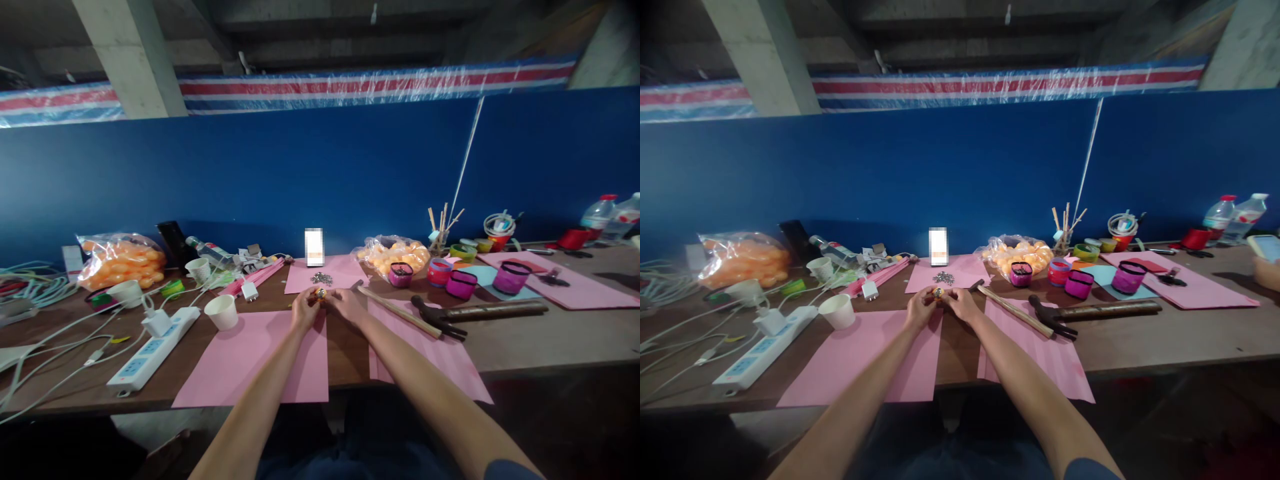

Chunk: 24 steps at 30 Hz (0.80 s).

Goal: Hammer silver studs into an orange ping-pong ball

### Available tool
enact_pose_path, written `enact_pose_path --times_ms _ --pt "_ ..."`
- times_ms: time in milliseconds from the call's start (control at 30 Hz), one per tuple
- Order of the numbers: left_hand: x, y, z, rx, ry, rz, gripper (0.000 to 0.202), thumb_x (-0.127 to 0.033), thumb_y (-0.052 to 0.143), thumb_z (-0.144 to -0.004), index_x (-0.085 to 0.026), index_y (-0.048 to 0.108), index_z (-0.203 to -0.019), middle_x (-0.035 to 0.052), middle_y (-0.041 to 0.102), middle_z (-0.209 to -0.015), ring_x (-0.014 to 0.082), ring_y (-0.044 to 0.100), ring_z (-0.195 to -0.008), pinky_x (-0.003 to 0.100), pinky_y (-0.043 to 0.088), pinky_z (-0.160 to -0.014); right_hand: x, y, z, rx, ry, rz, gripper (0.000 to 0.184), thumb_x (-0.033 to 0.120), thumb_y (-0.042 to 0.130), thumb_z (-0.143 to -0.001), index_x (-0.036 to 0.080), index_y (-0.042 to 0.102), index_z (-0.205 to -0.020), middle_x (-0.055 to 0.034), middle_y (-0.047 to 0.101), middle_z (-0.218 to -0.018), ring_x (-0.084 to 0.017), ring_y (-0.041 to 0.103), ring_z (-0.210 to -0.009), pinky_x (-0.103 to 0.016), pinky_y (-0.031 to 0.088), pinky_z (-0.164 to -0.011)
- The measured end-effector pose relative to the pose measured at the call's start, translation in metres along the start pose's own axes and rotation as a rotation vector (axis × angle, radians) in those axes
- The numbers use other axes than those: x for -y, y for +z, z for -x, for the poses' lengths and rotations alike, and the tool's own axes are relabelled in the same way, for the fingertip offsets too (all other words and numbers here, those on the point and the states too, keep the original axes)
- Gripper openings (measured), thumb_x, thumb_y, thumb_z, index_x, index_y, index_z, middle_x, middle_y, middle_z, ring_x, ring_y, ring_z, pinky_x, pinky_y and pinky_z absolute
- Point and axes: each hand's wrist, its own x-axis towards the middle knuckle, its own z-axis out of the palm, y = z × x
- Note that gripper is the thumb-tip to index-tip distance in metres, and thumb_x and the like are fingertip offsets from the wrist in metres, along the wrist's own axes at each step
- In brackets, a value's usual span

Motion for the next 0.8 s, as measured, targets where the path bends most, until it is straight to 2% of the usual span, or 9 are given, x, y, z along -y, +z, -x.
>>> enact_pose_path --times_ms 800 --pt "-0.0059 -0.0005 0.0009 0.003 -0.004 -0.028 0.041 -0.004 0.053 -0.059 -0.017 0.061 -0.096 0.004 0.066 -0.093 0.0169 0.062 -0.082 0.029 0.05 -0.076 0.0029 -0.0015 0.0003 -0.024 0.053 -0.045 0.032 0.04 0.061 -0.066 0.011 0.064 -0.079 -0.0066 0.068 -0.079 -0.02 0.061 -0.073 -0.031 0.047 -0.068"
